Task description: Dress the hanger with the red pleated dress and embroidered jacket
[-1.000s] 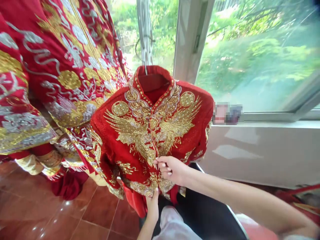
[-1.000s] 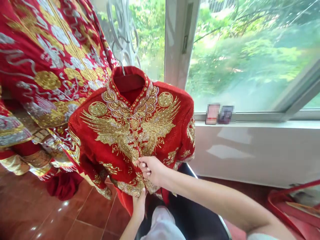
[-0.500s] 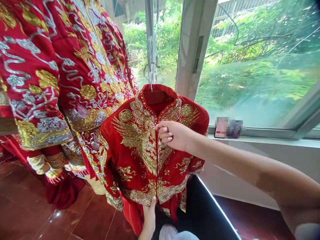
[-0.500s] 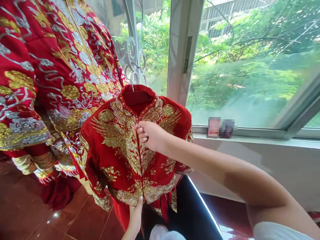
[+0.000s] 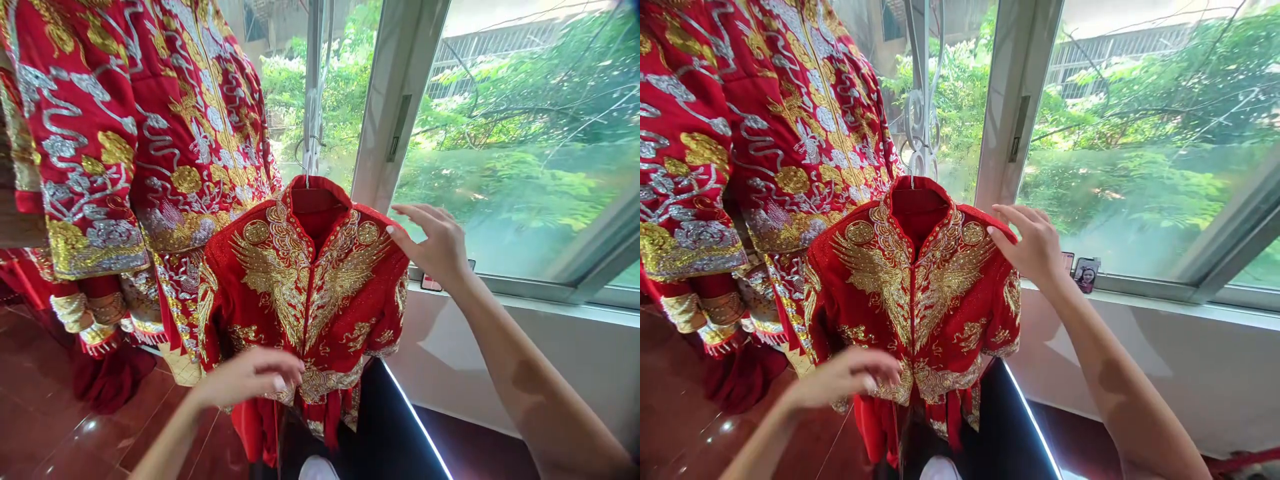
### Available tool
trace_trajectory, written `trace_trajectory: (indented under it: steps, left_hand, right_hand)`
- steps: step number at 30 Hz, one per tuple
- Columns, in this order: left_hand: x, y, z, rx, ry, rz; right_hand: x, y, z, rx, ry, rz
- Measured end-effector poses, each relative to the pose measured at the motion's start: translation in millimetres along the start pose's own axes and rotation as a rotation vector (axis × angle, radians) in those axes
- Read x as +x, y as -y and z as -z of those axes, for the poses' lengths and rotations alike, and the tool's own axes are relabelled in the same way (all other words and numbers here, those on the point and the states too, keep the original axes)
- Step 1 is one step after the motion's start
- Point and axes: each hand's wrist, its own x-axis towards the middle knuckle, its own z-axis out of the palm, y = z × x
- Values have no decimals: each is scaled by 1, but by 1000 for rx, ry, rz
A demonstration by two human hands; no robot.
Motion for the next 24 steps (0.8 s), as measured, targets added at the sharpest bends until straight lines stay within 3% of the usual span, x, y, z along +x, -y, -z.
trace_trajectory:
  steps: [1, 2, 3, 5, 7, 9, 12, 14, 16, 18, 22, 24]
  left_hand:
    - [2, -34, 21, 56, -98, -251]
    - [7, -63, 40, 120, -382, -488]
    - [15, -86, 58, 279, -657, -579]
    - [35, -113, 88, 656, -867, -476]
    - [54, -118, 112, 829, -877, -326]
    - [68, -109, 133, 837, -781, -263]
    - [77, -87, 157, 602, -589, -316]
    - [82, -71, 163, 337, -542, -331]
    - [86, -57, 161, 149, -596, -348]
    - [89, -47, 155, 113, -715, -398]
    - [85, -44, 144, 317, -915, -425]
    - [79, -52, 135, 529, -1017, -465]
  right_hand:
    - [1, -15, -2, -19, 40, 23]
    - [0, -28, -5, 9, 110, 22]
    - [-1, -39, -8, 67, 172, 0]
    - [-4, -51, -14, 193, 230, -73]
    - [-4, -57, -13, 284, 211, -137]
    - [-2, -59, -8, 373, 202, -200]
    - [-1, -63, -7, 564, 171, -306]
    - [-3, -66, -17, 706, 125, -406]
    - [-8, -68, -32, 796, 84, -509]
    - [-12, -70, -43, 768, 36, -545]
    - [-22, -62, -39, 555, -87, -472]
    - [-29, -42, -31, 284, -290, -418]
